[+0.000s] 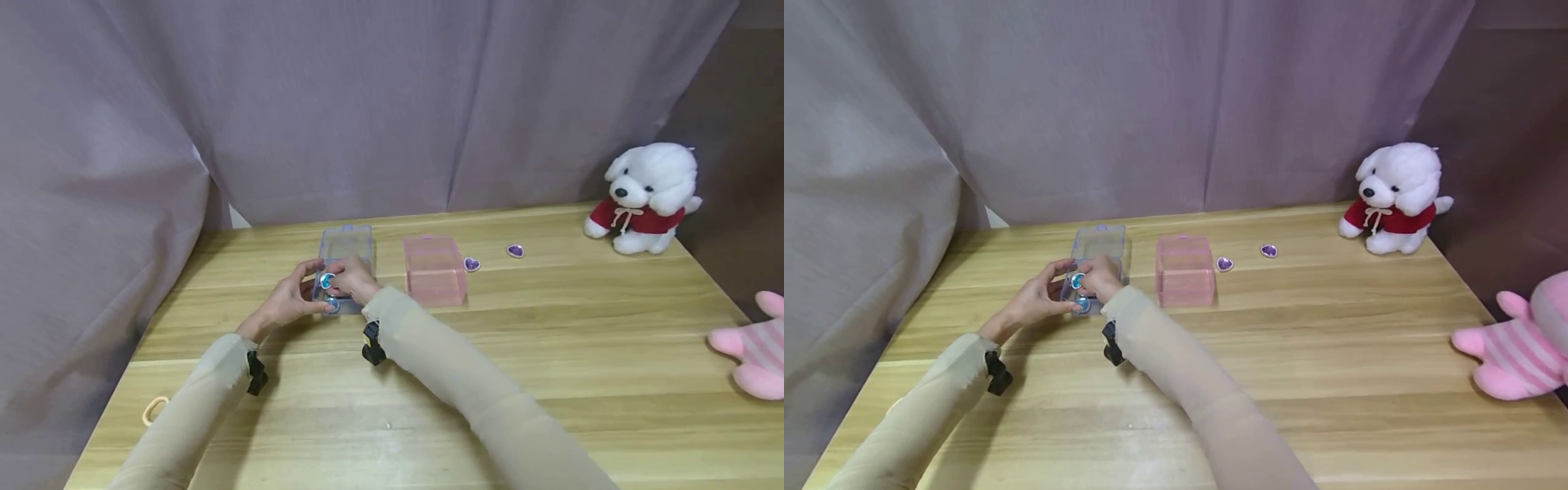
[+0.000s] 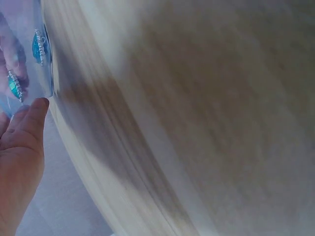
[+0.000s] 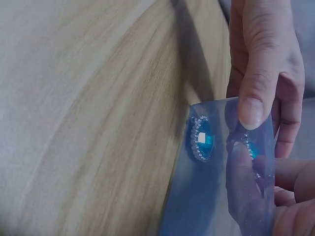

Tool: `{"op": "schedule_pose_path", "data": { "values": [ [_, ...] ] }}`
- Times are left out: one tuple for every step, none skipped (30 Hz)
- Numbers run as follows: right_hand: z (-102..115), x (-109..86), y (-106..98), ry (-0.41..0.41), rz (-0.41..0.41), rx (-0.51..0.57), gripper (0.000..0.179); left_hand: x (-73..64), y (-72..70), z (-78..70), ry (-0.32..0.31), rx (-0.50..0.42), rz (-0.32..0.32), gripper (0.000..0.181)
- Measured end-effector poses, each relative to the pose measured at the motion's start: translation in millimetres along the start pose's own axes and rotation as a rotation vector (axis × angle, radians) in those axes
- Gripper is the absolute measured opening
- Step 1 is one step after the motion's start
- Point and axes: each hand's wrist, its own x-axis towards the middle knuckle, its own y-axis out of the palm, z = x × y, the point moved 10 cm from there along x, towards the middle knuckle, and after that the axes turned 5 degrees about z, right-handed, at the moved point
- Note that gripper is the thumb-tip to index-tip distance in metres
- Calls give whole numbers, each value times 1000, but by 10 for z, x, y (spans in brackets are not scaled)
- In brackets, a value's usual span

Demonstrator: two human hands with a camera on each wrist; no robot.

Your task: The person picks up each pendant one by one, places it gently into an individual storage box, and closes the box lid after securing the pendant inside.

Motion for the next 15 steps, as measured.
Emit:
{"op": "schedule_pose_path", "data": {
  "values": [
    [-13, -7, -2, 12, -7, -10, 35, -1, 4, -3, 1, 5, 0, 92],
    [-30, 0, -3, 27, -11, -17, 36, -1, 6, -4, 1, 9, -2, 93],
    [-55, 21, -7, 42, -11, -18, 37, 1, 4, 2, -3, 9, -7, 92],
    [-85, 59, -9, 51, -12, -24, 39, 3, 1, 8, -7, 10, -12, 92],
    [-92, 64, -26, 54, -18, -41, 40, 5, -2, 13, -10, 12, -14, 92],
    [-120, 91, -25, 57, -26, -62, 40, 6, -3, 15, -12, 12, -15, 91],
    [-188, 200, -26, 51, -25, -66, 40, 6, -4, 16, -13, 12, -15, 91],
    [-267, 333, -26, 37, -22, -67, 38, 7, -3, 20, -14, 10, -14, 91],
    [-350, 470, -27, 16, -22, -68, 36, 7, -4, 27, -21, 6, -16, 91],
    [-435, 608, -27, -2, -25, -79, 33, 6, -2, 29, -22, 6, -14, 91],
    [-488, 697, -22, 1, -42, -115, 29, 5, -1, 30, -24, 3, -13, 91],
    [-595, 855, -5, 4, -38, -123, 26, 3, 0, 31, -25, 1, -12, 91],
    [-645, 952, -1, 12, -46, -144, 22, 1, 0, 32, -27, -2, -13, 91],
    [-701, 1038, 9, 0, -44, -155, 19, -1, 0, 34, -28, -3, -13, 91],
    [-760, 1108, 15, 5, -45, -166, 18, -3, 0, 36, -28, -5, -14, 91]
  ]
}}
